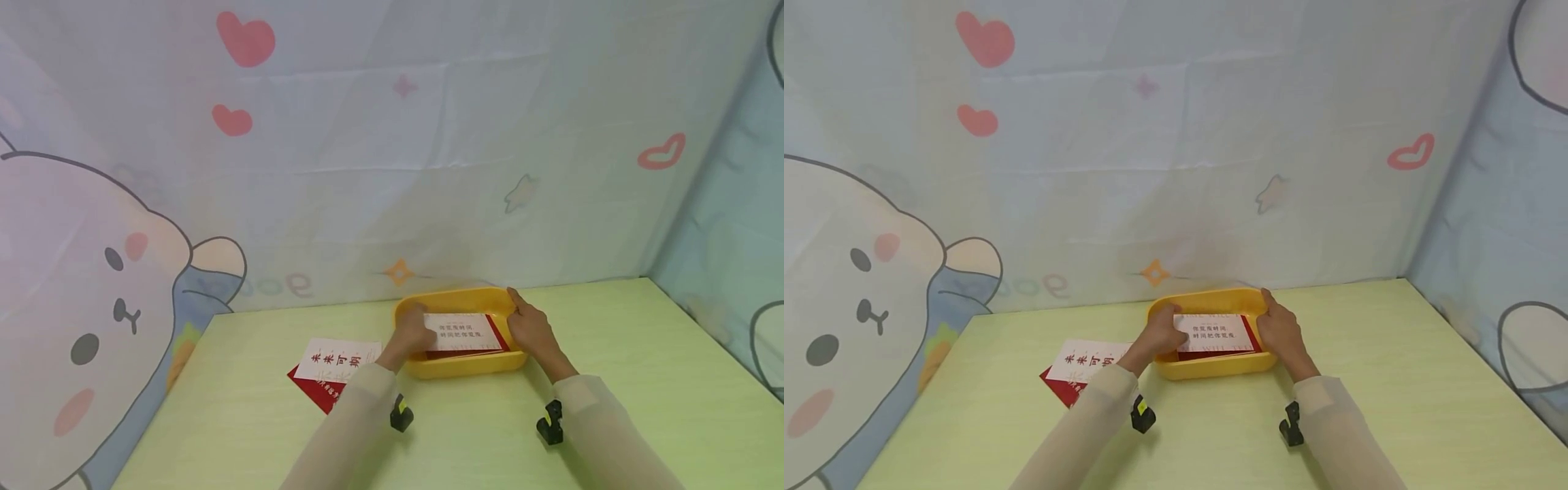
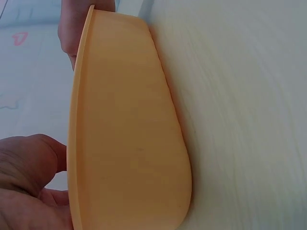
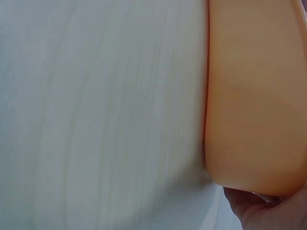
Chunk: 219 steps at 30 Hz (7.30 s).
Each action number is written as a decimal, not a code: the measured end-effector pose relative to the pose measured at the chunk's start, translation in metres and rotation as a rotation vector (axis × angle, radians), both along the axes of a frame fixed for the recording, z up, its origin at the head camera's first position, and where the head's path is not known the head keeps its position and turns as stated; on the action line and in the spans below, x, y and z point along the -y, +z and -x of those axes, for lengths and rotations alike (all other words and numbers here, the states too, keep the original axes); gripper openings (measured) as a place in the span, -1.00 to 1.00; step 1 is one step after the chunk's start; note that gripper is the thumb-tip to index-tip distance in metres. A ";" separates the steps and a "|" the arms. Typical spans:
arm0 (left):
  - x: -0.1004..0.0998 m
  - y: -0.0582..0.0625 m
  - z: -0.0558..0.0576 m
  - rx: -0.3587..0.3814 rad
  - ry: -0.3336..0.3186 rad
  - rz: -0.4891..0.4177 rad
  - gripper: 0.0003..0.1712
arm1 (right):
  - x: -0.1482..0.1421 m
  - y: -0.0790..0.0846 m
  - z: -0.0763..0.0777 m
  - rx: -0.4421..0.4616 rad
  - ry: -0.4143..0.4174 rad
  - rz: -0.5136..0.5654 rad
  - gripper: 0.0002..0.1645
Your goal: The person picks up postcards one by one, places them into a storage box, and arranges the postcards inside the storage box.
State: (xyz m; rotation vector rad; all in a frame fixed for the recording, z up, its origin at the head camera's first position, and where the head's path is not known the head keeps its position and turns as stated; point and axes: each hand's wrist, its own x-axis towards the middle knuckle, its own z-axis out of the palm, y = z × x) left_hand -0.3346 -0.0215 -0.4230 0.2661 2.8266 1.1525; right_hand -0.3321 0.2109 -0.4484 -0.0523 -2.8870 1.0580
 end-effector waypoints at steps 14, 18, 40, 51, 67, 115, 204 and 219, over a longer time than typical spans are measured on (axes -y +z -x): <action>-0.003 -0.006 0.004 0.021 -0.002 0.038 -0.25 | 0.002 -0.001 0.002 0.001 0.002 0.005 -0.26; -0.005 -0.008 0.006 0.016 -0.014 0.057 -0.27 | 0.003 -0.001 0.001 -0.011 0.003 0.003 -0.26; -0.014 -0.007 0.002 0.056 0.003 0.163 -0.34 | 0.002 0.001 0.001 -0.011 0.007 -0.006 -0.26; -0.014 -0.010 0.002 0.038 0.006 0.153 -0.34 | 0.003 0.004 -0.002 0.020 -0.002 0.006 -0.25; -0.010 -0.017 0.000 0.034 0.008 0.098 -0.32 | 0.005 0.002 -0.003 0.027 -0.008 0.017 -0.24; 0.014 0.003 0.008 -0.284 -0.022 -0.223 -0.67 | 0.006 0.000 0.003 0.004 0.005 -0.016 -0.26; 0.160 -0.031 -0.019 -0.053 0.408 0.319 -0.01 | -0.013 -0.002 0.010 -0.026 0.038 -0.058 -0.27; 0.168 -0.030 -0.021 -0.032 0.415 0.225 0.01 | -0.012 -0.003 0.009 -0.003 0.038 -0.040 -0.26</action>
